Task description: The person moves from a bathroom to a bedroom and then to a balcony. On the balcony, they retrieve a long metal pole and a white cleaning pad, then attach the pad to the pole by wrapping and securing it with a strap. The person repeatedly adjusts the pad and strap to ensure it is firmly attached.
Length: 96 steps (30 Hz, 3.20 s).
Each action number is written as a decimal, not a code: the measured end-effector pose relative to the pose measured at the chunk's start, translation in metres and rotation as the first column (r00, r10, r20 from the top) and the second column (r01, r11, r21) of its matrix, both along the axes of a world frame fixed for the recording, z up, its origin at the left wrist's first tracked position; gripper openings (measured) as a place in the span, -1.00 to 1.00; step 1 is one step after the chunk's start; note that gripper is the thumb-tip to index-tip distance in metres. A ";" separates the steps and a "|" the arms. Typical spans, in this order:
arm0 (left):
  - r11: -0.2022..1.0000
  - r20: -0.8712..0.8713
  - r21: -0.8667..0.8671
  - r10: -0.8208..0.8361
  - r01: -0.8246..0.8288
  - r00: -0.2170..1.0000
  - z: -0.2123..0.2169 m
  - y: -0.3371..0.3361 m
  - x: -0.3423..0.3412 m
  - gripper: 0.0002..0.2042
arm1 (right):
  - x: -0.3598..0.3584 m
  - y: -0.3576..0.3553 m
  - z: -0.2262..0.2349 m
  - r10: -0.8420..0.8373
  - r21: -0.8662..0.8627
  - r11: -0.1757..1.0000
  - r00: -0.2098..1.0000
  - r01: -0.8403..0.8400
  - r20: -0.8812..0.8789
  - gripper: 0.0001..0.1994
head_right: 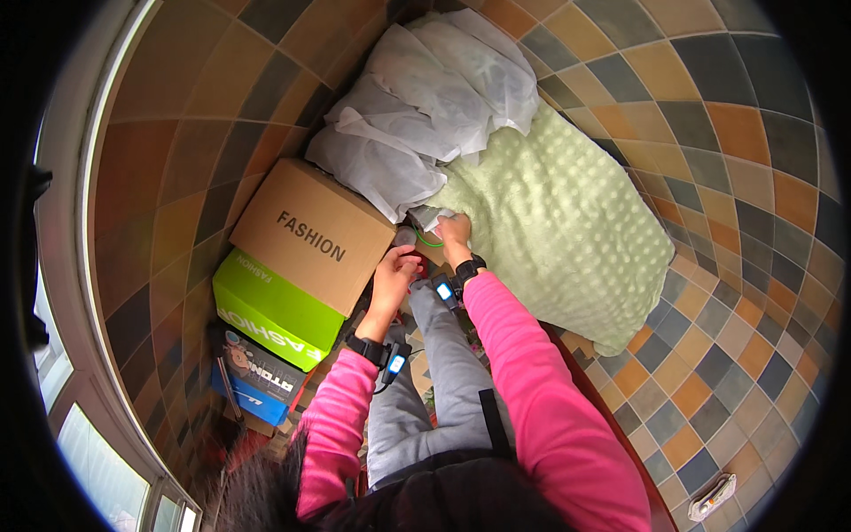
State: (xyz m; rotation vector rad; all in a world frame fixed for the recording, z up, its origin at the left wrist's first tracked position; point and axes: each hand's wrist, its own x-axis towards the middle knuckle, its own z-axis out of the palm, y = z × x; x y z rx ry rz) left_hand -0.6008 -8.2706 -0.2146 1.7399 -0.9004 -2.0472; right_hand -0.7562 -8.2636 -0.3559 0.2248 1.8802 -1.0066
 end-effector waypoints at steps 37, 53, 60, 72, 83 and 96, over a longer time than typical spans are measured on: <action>0.925 -0.116 0.283 0.295 -0.254 0.948 -0.029 -0.123 -0.044 -0.15 | -0.048 -0.014 0.038 0.299 -0.258 0.937 0.922 -0.235 0.247 -0.78; 0.946 -0.201 0.231 0.276 -0.229 0.940 -0.032 -0.140 -0.019 -0.07 | -0.100 -0.014 0.154 0.150 -0.408 0.887 0.699 0.218 0.699 -0.92; 0.945 -0.155 0.228 0.273 -0.234 0.950 -0.029 -0.156 -0.012 -0.03 | -0.081 -0.031 0.167 0.136 -0.493 0.852 0.833 0.178 0.536 -0.90; 0.976 -0.009 0.019 0.216 -0.216 0.976 -0.017 -0.126 -0.013 -0.18 | -0.048 -0.089 0.109 0.015 -0.467 0.755 0.700 0.461 0.714 -0.84; 0.661 0.716 -0.381 -0.231 0.646 0.659 0.009 -0.082 -0.053 -0.73 | -0.072 -0.046 0.138 0.111 -0.552 0.775 0.795 0.307 0.597 -0.75; 0.567 0.632 -0.473 -0.314 0.674 0.709 0.119 -0.044 -0.055 -0.84 | -0.055 0.070 0.065 0.887 -0.014 0.436 0.432 -0.900 -0.165 -0.53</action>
